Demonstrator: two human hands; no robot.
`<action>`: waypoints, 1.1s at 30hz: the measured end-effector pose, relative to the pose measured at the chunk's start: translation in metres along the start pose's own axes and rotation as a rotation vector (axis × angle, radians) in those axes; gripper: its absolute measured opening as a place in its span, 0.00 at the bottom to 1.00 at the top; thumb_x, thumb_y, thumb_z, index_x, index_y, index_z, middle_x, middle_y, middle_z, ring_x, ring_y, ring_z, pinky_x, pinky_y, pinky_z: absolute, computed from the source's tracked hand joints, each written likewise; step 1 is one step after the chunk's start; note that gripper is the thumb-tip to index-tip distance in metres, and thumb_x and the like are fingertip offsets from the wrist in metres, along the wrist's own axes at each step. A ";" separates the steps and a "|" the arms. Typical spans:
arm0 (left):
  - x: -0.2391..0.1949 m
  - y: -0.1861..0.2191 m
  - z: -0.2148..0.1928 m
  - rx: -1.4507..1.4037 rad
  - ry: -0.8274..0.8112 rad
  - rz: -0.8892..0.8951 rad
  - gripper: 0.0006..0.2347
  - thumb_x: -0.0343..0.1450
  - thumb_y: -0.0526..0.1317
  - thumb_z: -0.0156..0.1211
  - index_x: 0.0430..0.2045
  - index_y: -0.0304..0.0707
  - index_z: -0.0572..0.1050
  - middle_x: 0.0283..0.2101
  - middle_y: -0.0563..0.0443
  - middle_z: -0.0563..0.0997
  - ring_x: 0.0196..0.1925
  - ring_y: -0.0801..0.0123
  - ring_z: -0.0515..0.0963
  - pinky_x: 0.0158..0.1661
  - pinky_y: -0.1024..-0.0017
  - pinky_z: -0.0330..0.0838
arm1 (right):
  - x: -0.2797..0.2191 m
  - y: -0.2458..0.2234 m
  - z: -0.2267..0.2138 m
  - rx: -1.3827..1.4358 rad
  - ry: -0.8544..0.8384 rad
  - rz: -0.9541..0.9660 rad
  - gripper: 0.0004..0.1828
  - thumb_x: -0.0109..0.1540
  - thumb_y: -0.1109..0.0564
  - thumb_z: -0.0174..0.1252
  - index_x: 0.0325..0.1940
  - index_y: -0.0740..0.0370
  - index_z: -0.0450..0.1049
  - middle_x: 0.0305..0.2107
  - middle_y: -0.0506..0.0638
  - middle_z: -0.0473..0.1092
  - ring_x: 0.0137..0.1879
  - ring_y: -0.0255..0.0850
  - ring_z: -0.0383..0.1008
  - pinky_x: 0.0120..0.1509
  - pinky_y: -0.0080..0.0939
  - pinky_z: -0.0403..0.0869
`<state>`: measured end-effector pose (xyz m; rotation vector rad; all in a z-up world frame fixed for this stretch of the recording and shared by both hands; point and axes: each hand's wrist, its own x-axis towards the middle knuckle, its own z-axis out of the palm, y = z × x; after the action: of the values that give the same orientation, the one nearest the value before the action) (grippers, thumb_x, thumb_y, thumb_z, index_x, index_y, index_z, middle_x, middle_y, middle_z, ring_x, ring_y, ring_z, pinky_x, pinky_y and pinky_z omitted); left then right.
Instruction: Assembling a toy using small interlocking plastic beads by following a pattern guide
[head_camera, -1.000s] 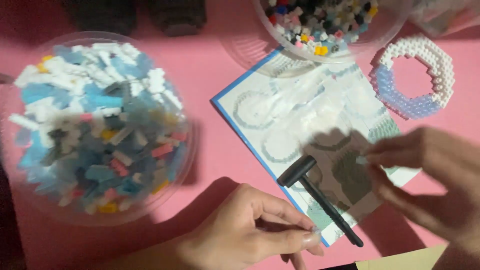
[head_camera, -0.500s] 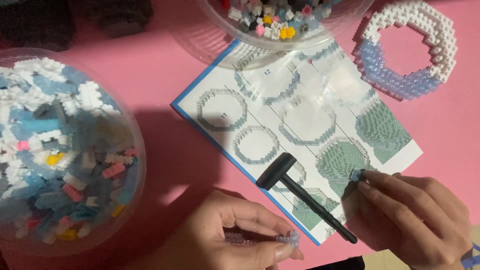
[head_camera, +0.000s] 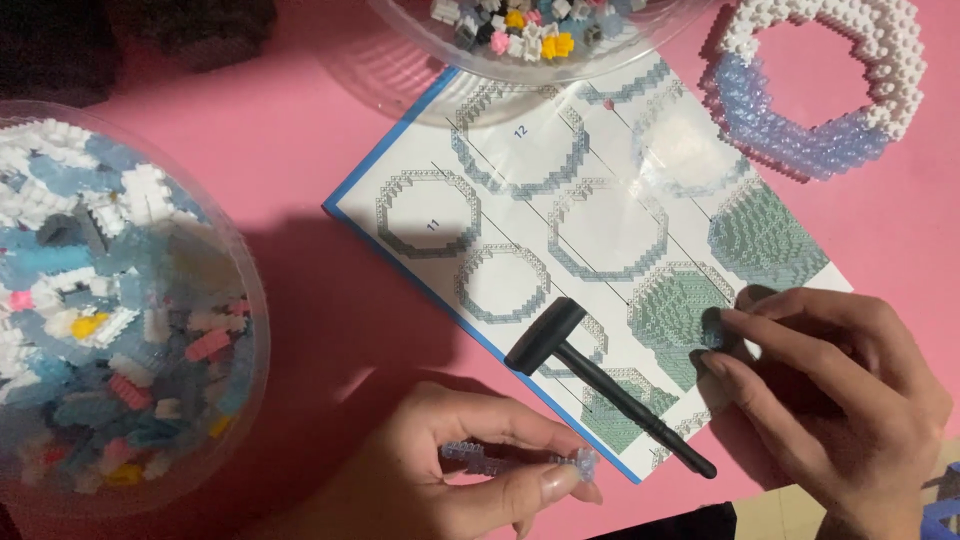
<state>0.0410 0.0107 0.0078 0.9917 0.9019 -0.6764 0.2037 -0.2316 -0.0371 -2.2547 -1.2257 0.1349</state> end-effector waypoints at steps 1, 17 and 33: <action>0.000 -0.001 0.000 -0.042 -0.019 -0.009 0.10 0.64 0.37 0.74 0.32 0.29 0.94 0.30 0.47 0.96 0.23 0.77 0.84 0.29 0.81 0.77 | 0.000 -0.001 0.000 0.007 -0.015 0.015 0.14 0.63 0.64 0.69 0.52 0.74 0.82 0.49 0.66 0.70 0.53 0.54 0.79 0.66 0.50 0.80; -0.001 -0.007 0.005 -0.060 -0.015 -0.027 0.09 0.63 0.34 0.77 0.30 0.22 0.93 0.22 0.39 0.92 0.26 0.71 0.90 0.34 0.81 0.80 | 0.000 0.001 0.001 0.082 -0.031 0.011 0.18 0.61 0.63 0.70 0.53 0.73 0.80 0.50 0.66 0.70 0.55 0.54 0.80 0.67 0.48 0.80; -0.001 -0.029 0.000 -0.105 -0.125 0.327 0.08 0.69 0.34 0.69 0.32 0.25 0.90 0.25 0.39 0.92 0.28 0.67 0.91 0.34 0.76 0.88 | -0.001 0.000 0.003 0.056 0.020 -0.057 0.09 0.64 0.66 0.69 0.47 0.75 0.81 0.45 0.67 0.71 0.50 0.54 0.81 0.63 0.50 0.81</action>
<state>0.0167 -0.0006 -0.0030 0.9640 0.6401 -0.4049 0.2024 -0.2313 -0.0395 -2.1666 -1.2585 0.1231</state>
